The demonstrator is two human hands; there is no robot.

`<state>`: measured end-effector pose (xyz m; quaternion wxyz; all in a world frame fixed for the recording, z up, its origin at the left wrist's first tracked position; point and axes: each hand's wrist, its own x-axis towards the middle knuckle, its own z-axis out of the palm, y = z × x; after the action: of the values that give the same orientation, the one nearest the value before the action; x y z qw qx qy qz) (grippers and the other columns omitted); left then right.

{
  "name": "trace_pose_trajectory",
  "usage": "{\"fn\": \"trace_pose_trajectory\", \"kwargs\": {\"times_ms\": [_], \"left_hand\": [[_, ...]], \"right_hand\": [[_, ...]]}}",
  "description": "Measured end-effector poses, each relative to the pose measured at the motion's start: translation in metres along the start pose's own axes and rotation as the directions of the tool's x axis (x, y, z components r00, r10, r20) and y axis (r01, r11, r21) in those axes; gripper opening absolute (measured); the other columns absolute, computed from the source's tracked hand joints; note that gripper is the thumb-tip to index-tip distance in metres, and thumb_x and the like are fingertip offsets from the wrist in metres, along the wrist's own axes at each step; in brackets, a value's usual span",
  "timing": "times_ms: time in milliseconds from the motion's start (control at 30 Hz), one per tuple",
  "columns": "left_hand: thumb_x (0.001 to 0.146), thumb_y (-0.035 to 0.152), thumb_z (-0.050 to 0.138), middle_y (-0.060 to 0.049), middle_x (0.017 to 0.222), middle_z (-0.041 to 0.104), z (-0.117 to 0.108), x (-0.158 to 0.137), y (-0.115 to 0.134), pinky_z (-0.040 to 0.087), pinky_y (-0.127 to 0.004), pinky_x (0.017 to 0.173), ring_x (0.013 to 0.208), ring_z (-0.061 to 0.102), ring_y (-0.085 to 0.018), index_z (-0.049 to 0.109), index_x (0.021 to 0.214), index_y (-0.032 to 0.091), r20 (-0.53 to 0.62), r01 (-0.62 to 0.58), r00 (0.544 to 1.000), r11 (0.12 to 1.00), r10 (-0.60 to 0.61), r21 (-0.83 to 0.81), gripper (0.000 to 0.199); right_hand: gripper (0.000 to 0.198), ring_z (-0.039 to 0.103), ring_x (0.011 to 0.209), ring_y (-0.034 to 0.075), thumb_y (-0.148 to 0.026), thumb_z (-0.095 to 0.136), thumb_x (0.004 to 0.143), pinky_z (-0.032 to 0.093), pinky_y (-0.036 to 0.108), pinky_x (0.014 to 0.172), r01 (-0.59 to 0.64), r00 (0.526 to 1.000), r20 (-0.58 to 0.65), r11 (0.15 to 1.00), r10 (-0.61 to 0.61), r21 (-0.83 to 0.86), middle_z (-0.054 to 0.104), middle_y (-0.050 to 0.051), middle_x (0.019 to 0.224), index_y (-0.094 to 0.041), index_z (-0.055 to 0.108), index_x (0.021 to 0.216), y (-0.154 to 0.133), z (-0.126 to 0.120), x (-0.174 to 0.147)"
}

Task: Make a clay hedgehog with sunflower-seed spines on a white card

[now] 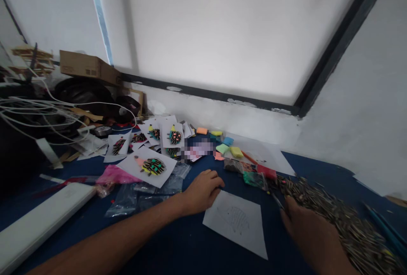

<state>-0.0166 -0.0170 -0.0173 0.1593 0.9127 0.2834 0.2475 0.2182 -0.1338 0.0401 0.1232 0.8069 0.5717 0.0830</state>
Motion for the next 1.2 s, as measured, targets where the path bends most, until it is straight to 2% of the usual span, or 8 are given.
{"fn": "trace_pose_trajectory", "kwargs": {"times_ms": [267, 433, 567, 667, 733, 833, 1033, 1200], "left_hand": [[0.083, 0.013, 0.050, -0.004, 0.086, 0.059, 0.001, 0.005, 0.000, 0.037, -0.031, 0.073, 0.082, 0.052, -0.018, 0.055, 0.083, 0.018, 0.024, 0.042, 0.999, 0.999, -0.043, 0.019, 0.007], [0.080, 0.013, 0.052, -0.005, 0.087, 0.060, -0.006, 0.013, 0.005, 0.042, -0.030, 0.073, 0.085, 0.055, -0.019, 0.057, 0.082, 0.018, 0.099, 0.114, 0.988, 0.993, -0.118, 0.042, 0.008], [0.083, 0.017, 0.050, -0.010, 0.113, 0.059, -0.011, 0.025, 0.006, 0.046, -0.034, 0.084, 0.103, 0.056, -0.024, 0.061, 0.097, 0.018, 0.126, 0.153, 0.977, 0.979, -0.170, 0.138, 0.018], [0.084, 0.020, 0.051, -0.017, 0.140, 0.041, -0.010, 0.037, 0.001, 0.041, -0.045, 0.097, 0.121, 0.047, -0.033, 0.057, 0.115, 0.012, 0.135, 0.155, 0.974, 0.969, -0.183, 0.194, 0.033], [0.086, 0.023, 0.050, -0.021, 0.148, 0.031, -0.007, 0.045, -0.005, 0.036, -0.050, 0.102, 0.129, 0.038, -0.037, 0.045, 0.131, 0.009, 0.143, 0.165, 0.970, 0.962, -0.199, 0.218, 0.048], [0.089, 0.025, 0.045, -0.018, 0.148, 0.032, -0.001, 0.051, -0.010, 0.033, -0.050, 0.106, 0.134, 0.033, -0.035, 0.038, 0.138, 0.010, 0.162, 0.161, 0.966, 0.960, -0.200, 0.229, 0.052], [0.092, 0.021, 0.039, -0.014, 0.147, 0.037, 0.005, 0.048, -0.004, 0.034, -0.049, 0.105, 0.134, 0.035, -0.032, 0.053, 0.128, 0.018, 0.140, 0.068, 0.984, 0.965, -0.107, 0.254, 0.039], [0.090, 0.023, 0.047, -0.013, 0.149, 0.032, 0.009, 0.056, 0.008, 0.035, -0.046, 0.105, 0.136, 0.032, -0.031, 0.043, 0.137, 0.021, 0.103, -0.095, 0.992, 0.958, 0.069, 0.272, 0.048]], "right_hand": [[0.031, 0.072, 0.079, 0.030, -0.023, 0.034, 0.095, 0.049, 0.036, 0.062, -0.012, 0.993, 0.115, 1.000, 0.012, 0.001, 0.073, 0.013, 0.081, -0.015, 0.063, 0.089, 0.001, -0.003, 0.002], [0.030, 0.072, 0.079, 0.030, -0.023, 0.033, 0.096, 0.048, 0.035, 0.059, -0.014, 0.996, 0.089, 1.000, 0.013, 0.012, 0.073, 0.013, 0.081, -0.014, 0.061, 0.093, 0.006, 0.000, 0.004], [0.028, 0.072, 0.075, 0.030, -0.024, 0.035, 0.096, 0.048, 0.034, 0.056, -0.013, 0.998, 0.058, 1.000, 0.012, 0.013, 0.073, 0.015, 0.082, -0.012, 0.059, 0.103, 0.006, 0.004, 0.004], [0.027, 0.072, 0.076, 0.028, -0.022, 0.035, 0.095, 0.047, 0.032, 0.057, -0.007, 0.999, 0.052, 1.000, 0.006, 0.010, 0.072, 0.015, 0.083, -0.014, 0.060, 0.100, 0.006, 0.004, 0.003], [0.026, 0.072, 0.077, 0.028, -0.020, 0.035, 0.095, 0.047, 0.032, 0.057, -0.009, 0.998, 0.065, 1.000, 0.008, 0.015, 0.072, 0.014, 0.082, -0.014, 0.061, 0.096, 0.006, 0.003, 0.002], [0.025, 0.071, 0.078, 0.029, -0.020, 0.037, 0.094, 0.048, 0.034, 0.058, -0.022, 0.997, 0.080, 0.999, 0.020, 0.025, 0.071, 0.013, 0.083, -0.013, 0.061, 0.096, 0.008, 0.002, 0.003], [0.025, 0.070, 0.071, 0.026, -0.028, 0.040, 0.095, 0.043, 0.030, 0.050, -0.025, 0.997, -0.070, 0.999, 0.026, 0.026, 0.069, 0.012, 0.091, -0.017, 0.061, 0.099, 0.010, 0.010, 0.005], [0.017, 0.067, 0.064, 0.018, -0.023, 0.047, 0.089, 0.037, 0.023, 0.045, 0.086, 0.960, -0.269, 0.996, -0.080, 0.014, 0.065, 0.009, 0.089, -0.018, 0.064, 0.087, 0.006, 0.022, 0.008]]}}
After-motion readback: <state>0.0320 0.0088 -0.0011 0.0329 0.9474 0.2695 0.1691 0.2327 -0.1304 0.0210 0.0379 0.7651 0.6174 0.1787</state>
